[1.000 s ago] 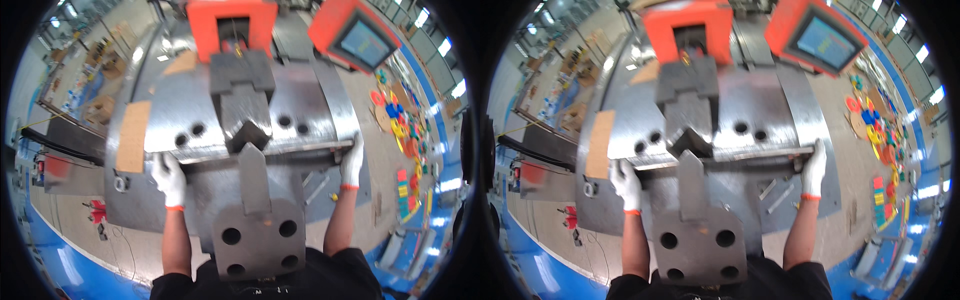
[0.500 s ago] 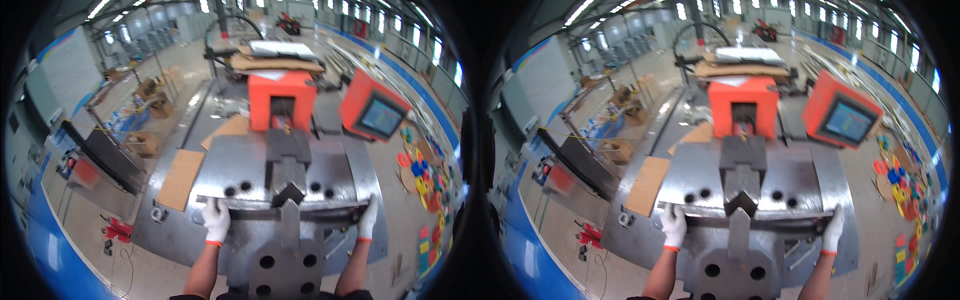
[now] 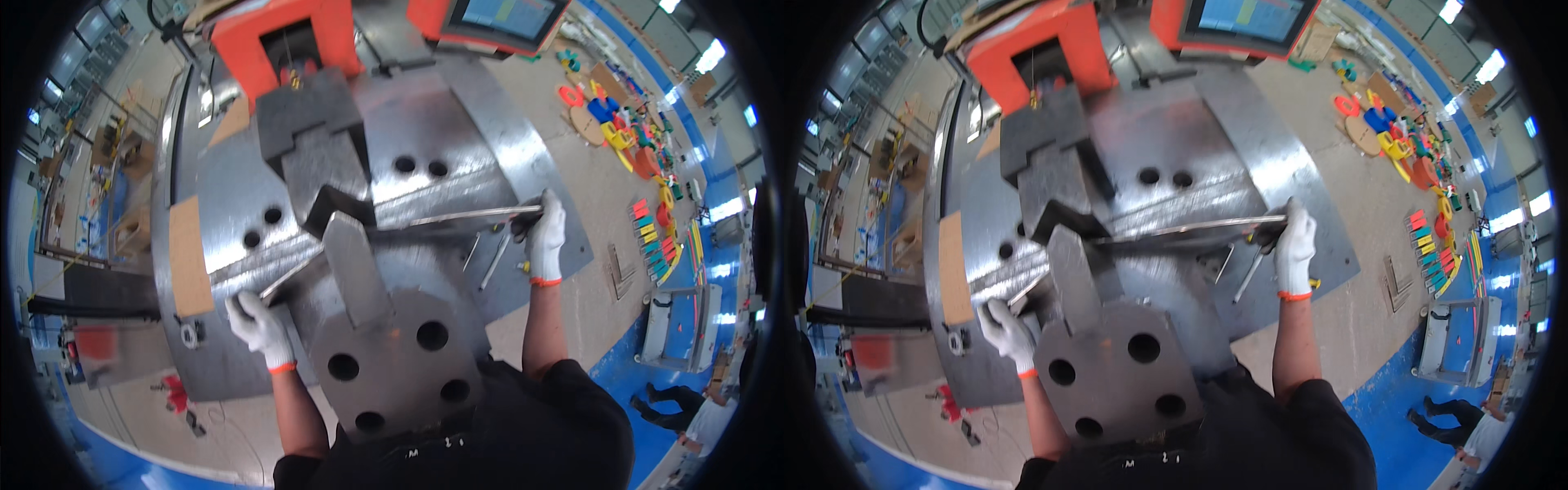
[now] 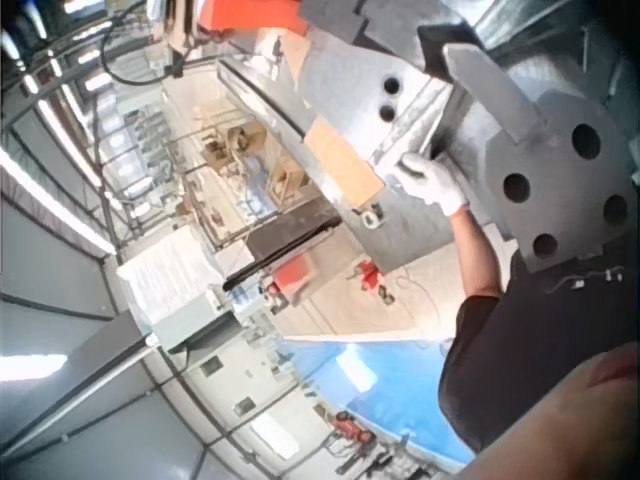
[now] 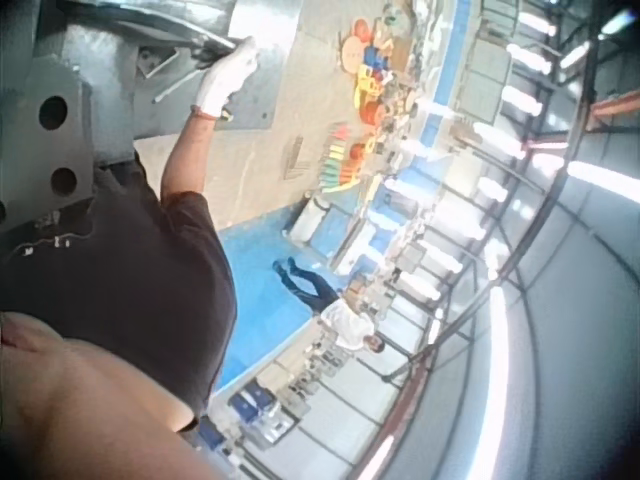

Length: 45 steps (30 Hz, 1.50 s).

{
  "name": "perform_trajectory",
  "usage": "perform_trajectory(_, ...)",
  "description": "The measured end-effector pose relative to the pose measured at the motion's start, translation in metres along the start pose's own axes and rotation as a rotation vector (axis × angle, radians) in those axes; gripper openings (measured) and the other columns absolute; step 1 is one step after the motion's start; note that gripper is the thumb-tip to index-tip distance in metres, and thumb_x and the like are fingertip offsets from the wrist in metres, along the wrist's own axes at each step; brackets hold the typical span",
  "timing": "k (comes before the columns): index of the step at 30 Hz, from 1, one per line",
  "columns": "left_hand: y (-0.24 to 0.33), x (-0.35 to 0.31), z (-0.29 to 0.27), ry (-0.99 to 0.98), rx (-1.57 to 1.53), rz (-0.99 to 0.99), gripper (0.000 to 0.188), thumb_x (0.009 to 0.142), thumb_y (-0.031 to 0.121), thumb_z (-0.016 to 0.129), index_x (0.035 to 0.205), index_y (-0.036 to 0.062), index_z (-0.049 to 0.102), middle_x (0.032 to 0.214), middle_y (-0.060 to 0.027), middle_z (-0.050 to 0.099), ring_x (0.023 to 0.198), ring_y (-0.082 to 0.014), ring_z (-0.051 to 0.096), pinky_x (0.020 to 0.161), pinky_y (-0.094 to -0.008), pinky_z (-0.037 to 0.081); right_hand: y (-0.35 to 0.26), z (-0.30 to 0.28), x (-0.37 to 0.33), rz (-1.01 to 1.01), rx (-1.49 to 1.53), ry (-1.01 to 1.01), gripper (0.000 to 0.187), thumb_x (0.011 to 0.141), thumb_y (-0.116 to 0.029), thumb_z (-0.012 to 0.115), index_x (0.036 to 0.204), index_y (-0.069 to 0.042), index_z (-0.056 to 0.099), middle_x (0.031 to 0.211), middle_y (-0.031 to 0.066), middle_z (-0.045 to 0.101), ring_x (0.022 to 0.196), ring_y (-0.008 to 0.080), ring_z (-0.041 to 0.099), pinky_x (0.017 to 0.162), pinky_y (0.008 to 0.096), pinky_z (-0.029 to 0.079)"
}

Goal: The person operates a metal bending machine, places a metal strip into the press, and bends it into a V-shape. They measure the bent piece with a tape measure and adjust the machine settings via a touchscreen before repeating the process.

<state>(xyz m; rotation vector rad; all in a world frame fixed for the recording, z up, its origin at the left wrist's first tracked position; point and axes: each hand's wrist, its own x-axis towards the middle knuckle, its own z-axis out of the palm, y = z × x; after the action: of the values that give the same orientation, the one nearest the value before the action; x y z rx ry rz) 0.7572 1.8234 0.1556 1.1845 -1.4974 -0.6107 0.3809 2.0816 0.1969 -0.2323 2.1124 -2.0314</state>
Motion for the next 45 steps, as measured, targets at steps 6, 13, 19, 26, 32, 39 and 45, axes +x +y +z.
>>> perform_trajectory(6, 0.003, -0.019, -0.008, -0.064, 0.039, 0.084, 0.021, 0.106, 0.011, 0.053, 0.092, -0.0022, 0.061, 0.078, -0.0075, 0.063, 0.070, -0.0127, 0.054, 0.065, -0.0293, 0.047, 0.005, -0.021, -0.033, 0.085, 0.023, 0.033, 0.064, 0.108, -0.045, 0.035, 0.078, 0.003, 0.065, 0.060, 0.0141, 0.064, 0.042, 0.0177, 0.055, 0.038, 0.0304, 0.042)
perform_trajectory(13, -0.001, -0.039, -0.023, -0.032, -0.252, 0.106, 0.016, 0.093, -0.006, 0.067, 0.107, -0.0001, 0.063, 0.087, -0.0071, 0.067, 0.074, -0.0123, 0.061, 0.068, -0.0270, 0.052, 0.017, -0.043, -0.065, 0.083, 0.127, 0.024, 0.053, 0.108, -0.043, 0.043, 0.100, 0.006, 0.061, 0.067, 0.0143, 0.065, 0.043, 0.0178, 0.054, 0.038, 0.0299, 0.042)
perform_trajectory(19, 0.002, -0.033, -0.047, -0.404, -0.069, 0.324, 0.061, 0.086, 0.063, 0.077, 0.089, 0.0028, 0.067, 0.079, -0.0094, 0.064, 0.069, -0.0260, 0.063, 0.064, -0.0359, 0.049, 0.007, -0.050, -0.100, 0.039, 0.047, -0.016, 0.038, 0.104, -0.028, 0.044, 0.105, 0.006, 0.060, 0.066, 0.0138, 0.065, 0.042, 0.0146, 0.052, 0.039, 0.0267, 0.041)
perform_trajectory(26, 0.027, -0.040, -0.056, -0.505, 0.074, 0.484, 0.050, 0.082, 0.053, 0.082, 0.090, 0.0057, 0.069, 0.082, -0.0098, 0.066, 0.071, -0.0310, 0.064, 0.065, -0.0402, 0.051, 0.009, -0.051, -0.141, 0.034, 0.054, 0.002, 0.037, 0.104, -0.030, 0.045, 0.103, 0.004, 0.061, 0.066, 0.0127, 0.065, 0.043, 0.0137, 0.054, 0.037, 0.0256, 0.039)
perform_trajectory(32, 0.026, -0.039, -0.054, -0.536, 0.115, 0.518, 0.030, 0.074, 0.015, 0.088, 0.097, 0.0063, 0.070, 0.089, -0.0120, 0.069, 0.078, -0.0346, 0.065, 0.072, -0.0435, 0.052, 0.021, -0.059, -0.145, -0.071, 0.171, -0.012, 0.042, 0.104, -0.037, 0.054, 0.105, 0.004, 0.063, 0.068, 0.0076, 0.060, 0.051, 0.0129, 0.053, 0.045, 0.0271, 0.040)
perform_trajectory(39, 0.018, -0.040, -0.071, -0.654, 0.071, 0.316, 0.040, 0.067, 0.007, 0.084, 0.105, 0.0084, 0.074, 0.094, -0.0137, 0.069, 0.080, -0.0338, 0.068, 0.072, -0.0441, 0.055, 0.052, -0.060, -0.154, 0.101, 0.835, -0.406, 0.061, 0.081, -0.006, 0.078, 0.138, 0.002, 0.055, 0.118, 0.0296, 0.069, 0.091, 0.0347, 0.074, 0.080, 0.0444, 0.060)
perform_trajectory(45, 0.017, -0.028, -0.045, -0.688, 0.054, 0.554, 0.040, 0.069, 0.002, 0.078, 0.108, 0.0075, 0.074, 0.094, -0.0144, 0.068, 0.079, -0.0359, 0.068, 0.070, -0.0454, 0.054, 0.091, -0.052, -0.141, 0.282, 1.066, -0.483, 0.060, 0.085, -0.020, 0.086, 0.137, -0.008, 0.059, 0.132, 0.0180, 0.066, 0.118, 0.0315, 0.065, 0.102, 0.0499, 0.052)
